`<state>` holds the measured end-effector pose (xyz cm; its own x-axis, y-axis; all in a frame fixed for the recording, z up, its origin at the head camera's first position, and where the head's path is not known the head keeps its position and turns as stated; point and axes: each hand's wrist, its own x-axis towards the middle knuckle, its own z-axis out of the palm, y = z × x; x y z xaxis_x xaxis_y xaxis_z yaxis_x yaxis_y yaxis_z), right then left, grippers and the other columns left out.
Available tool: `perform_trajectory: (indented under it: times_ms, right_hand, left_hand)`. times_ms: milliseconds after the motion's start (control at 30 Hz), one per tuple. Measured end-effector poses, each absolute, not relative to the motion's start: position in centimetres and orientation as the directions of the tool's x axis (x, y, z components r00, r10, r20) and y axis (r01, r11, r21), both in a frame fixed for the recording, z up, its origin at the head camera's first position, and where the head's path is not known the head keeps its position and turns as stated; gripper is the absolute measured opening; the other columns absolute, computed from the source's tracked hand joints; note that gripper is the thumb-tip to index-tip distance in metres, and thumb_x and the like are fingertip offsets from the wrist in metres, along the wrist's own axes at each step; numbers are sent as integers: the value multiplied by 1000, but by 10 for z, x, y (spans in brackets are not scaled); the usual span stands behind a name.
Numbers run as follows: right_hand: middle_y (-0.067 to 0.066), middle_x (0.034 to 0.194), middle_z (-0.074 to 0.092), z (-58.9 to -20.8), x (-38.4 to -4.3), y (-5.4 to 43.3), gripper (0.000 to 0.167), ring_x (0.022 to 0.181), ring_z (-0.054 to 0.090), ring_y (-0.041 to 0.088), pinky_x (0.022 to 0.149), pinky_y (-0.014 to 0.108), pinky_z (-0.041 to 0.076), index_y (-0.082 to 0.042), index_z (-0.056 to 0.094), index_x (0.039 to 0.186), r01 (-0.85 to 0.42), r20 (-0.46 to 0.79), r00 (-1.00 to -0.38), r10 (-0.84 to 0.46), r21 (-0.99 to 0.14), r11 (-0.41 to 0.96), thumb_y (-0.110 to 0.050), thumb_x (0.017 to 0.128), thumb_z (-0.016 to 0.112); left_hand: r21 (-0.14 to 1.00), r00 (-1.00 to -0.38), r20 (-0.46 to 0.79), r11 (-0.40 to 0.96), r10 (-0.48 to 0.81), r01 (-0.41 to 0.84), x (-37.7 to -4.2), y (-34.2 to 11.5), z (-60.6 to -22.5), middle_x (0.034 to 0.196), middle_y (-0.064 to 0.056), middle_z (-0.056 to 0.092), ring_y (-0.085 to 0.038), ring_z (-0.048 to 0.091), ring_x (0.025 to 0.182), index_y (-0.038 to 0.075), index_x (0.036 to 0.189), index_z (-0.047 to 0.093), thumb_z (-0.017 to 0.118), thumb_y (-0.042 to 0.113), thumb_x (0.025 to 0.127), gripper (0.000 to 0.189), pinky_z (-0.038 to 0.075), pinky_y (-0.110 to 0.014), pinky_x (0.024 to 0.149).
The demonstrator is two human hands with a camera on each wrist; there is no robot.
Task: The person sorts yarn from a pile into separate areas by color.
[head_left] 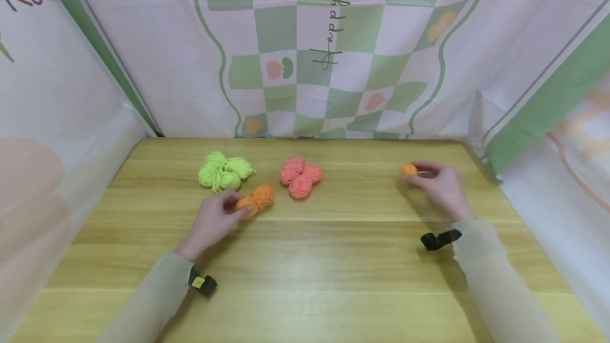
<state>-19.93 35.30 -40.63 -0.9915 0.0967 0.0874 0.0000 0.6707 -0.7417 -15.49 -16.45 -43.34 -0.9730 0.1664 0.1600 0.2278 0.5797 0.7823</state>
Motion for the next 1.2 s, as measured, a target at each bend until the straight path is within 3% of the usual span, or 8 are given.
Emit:
perform_trajectory:
  times_ms: [133,500,667,900,1200]
  right_hand:
    - [16,124,69,-397,-194,330,55,102,68,16,77,16,53,-6,67,132,-47,104,-993,54,-775,630,-37,89,81]
    - [12,106,73,-396,-175,245,43,91,70,24,77,25,58,-3,72,121,-213,131,-974,-183,-807,551,-20,84,86]
    - [6,103,74,-405,-163,204,43,87,70,21,77,32,59,-7,74,117,-251,101,-946,-307,-828,501,-21,80,89]
    - [0,105,74,-423,-151,162,41,86,69,14,78,29,58,-12,74,118,-281,43,-892,-450,-833,477,-23,81,88]
    - [-2,107,72,-428,-149,128,41,86,69,12,78,29,58,-12,73,119,-300,48,-857,-513,-857,420,-21,82,88]
  left_hand:
    - [782,-971,148,580,187,231,-156,-166,-438,94,1,71,-17,64,87,9,104,73,82,29,89,26,54,-38,80]
    - [778,-965,153,577,212,250,-157,-167,-444,97,-2,74,-18,67,89,5,108,76,83,30,87,33,56,-40,83]
    - [772,-966,142,587,214,243,-157,-167,-444,96,-1,74,-17,67,88,6,108,76,82,30,88,31,56,-39,82]
    - [770,-968,123,594,218,232,-158,-169,-443,97,-1,74,-18,68,89,6,108,76,82,31,88,33,57,-39,82]
    - [764,-967,118,601,225,233,-159,-168,-444,97,-2,74,-18,68,89,7,108,76,82,34,88,34,57,-40,83]
